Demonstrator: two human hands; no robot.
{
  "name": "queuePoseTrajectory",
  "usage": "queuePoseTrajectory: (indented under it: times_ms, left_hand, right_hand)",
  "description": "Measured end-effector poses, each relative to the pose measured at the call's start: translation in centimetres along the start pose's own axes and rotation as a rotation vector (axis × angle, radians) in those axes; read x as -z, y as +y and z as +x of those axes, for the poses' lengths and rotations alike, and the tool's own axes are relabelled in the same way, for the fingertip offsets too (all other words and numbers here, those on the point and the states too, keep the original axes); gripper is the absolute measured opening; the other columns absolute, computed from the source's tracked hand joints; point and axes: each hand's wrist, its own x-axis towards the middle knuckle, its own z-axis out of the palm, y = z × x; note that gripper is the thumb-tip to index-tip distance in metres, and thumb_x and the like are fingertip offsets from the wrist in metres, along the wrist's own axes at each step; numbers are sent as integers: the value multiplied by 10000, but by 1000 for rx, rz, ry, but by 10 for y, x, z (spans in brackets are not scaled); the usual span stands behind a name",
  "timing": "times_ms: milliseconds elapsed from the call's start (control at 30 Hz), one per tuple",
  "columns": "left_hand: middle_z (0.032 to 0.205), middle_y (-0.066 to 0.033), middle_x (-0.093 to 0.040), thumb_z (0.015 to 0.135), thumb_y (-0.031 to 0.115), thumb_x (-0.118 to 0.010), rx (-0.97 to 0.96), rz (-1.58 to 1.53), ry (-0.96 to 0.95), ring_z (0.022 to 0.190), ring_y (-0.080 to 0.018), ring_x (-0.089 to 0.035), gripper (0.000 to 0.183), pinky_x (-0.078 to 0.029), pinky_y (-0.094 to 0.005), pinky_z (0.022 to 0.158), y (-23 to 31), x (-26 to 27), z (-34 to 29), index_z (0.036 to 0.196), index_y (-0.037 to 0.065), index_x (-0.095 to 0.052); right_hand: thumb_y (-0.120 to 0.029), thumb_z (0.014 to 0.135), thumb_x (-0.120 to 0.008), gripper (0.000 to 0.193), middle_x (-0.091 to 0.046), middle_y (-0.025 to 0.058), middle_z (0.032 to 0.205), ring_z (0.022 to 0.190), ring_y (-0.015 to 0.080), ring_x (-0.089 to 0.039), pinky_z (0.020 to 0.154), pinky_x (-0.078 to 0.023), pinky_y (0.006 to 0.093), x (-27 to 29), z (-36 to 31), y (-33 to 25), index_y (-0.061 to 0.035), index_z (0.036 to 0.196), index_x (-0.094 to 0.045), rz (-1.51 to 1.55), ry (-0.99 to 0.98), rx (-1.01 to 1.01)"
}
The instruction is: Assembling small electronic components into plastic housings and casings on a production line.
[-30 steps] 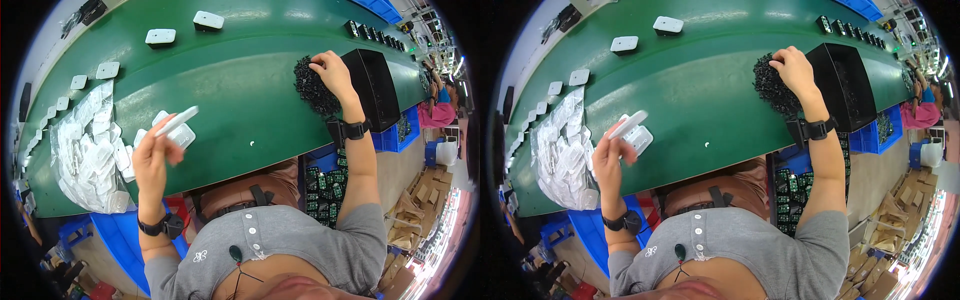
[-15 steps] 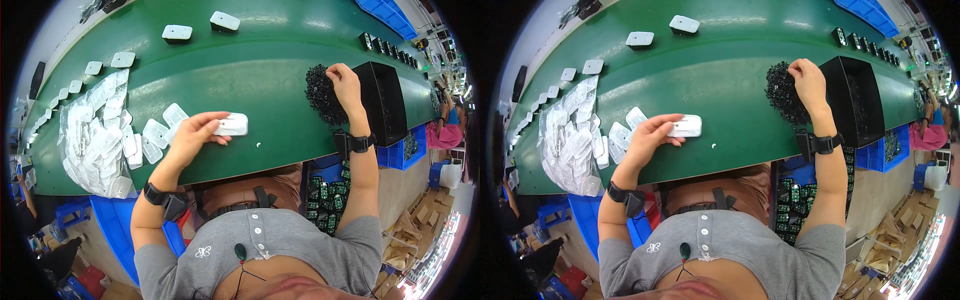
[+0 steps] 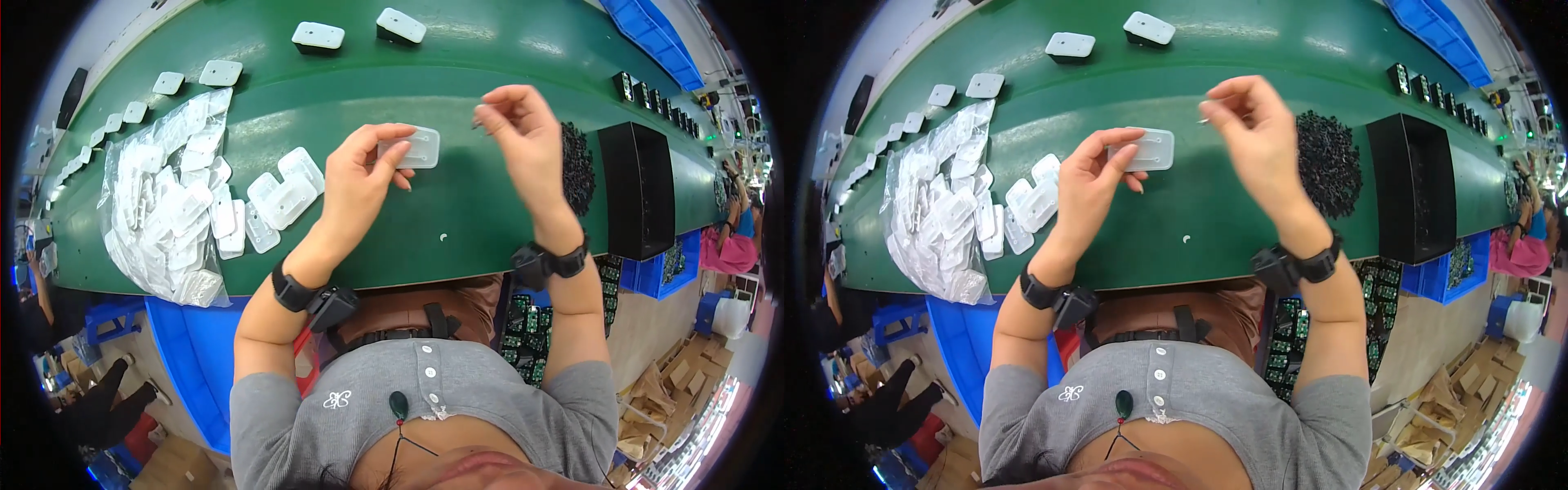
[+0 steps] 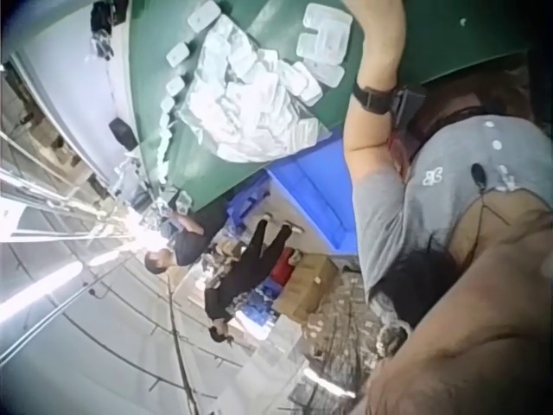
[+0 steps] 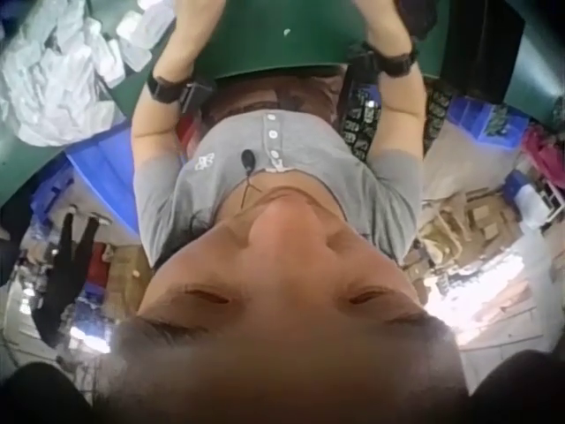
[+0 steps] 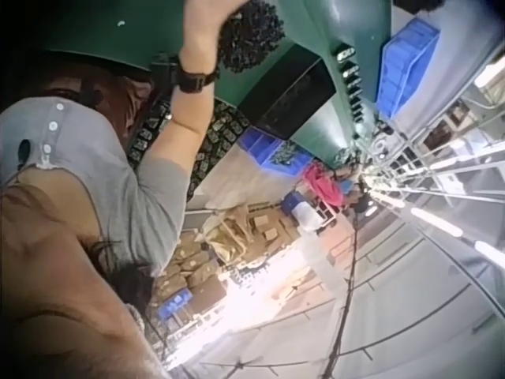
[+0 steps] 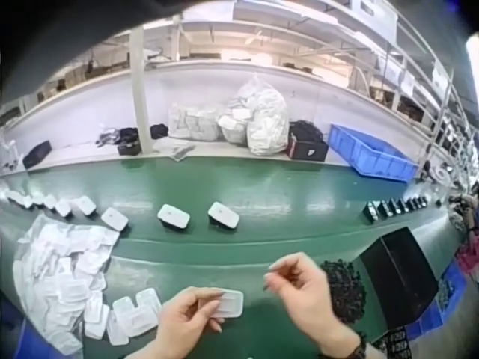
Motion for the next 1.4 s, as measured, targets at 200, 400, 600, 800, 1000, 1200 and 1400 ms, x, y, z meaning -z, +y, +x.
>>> queuePoseTrajectory:
  times_ms: [200,400,600,800,1000,1200,1400]
  left_hand:
    - [863,-116,-591,814,35,-659,-282,371,84,645,-228,-620,154,-501,-312,539,-6,-4,0,956,10,-605]
    - [807,-123,-546,813,40,-635,-489,613,128,666,-334,-578,95,-473,-388,542,-9,9,0,876,24,-565]
    - [830,-119,-570,817,25,-633,-371,462,100,652,-299,-597,70,-480,-344,518,-8,12,1,868,13,-588]
    - [855,-87,-595,885,0,-569,-89,232,85,588,-129,-601,79,-492,-237,496,-3,10,1,944,-11,-620]
    - [881,-90,-591,897,-14,-543,-159,236,9,641,-155,-625,146,-501,-243,531,-8,7,2,1022,-12,-617]
    - [1030,-136,-610,909,-41,-500,-38,5,49,767,-188,-662,396,-534,-287,696,-11,4,0,1296,27,-451]
    - [1088,-145,-608,915,-38,-498,88,-178,34,899,-186,-644,345,-519,-280,824,-5,7,2,1251,-49,-421]
  right_hand:
    - [-4,866,-630,160,-559,24,870,779,81,-543,698,-459,211,-61,-12,17,-20,978,-516,141,-48,-21]
    - [-14,891,-606,122,-552,21,884,796,76,-533,699,-454,199,-69,-18,26,-8,986,-529,62,-46,9]
    - [4,892,-592,84,-560,21,899,840,87,-542,743,-437,202,-57,-14,20,19,975,-593,120,-223,-109]
    - [8,859,-623,93,-563,38,890,815,96,-542,732,-436,215,-52,-11,17,20,950,-604,-83,-289,18]
    - [-21,851,-644,70,-565,28,843,776,91,-544,717,-440,219,-45,-10,14,7,900,-601,6,-325,-86]
    - [-63,850,-657,77,-558,2,820,703,67,-501,613,-390,200,-46,-9,16,-21,873,-597,-65,-246,-55]
    - [-67,832,-662,73,-533,2,773,643,69,-454,520,-315,214,-49,-8,20,-32,847,-600,-230,-163,133]
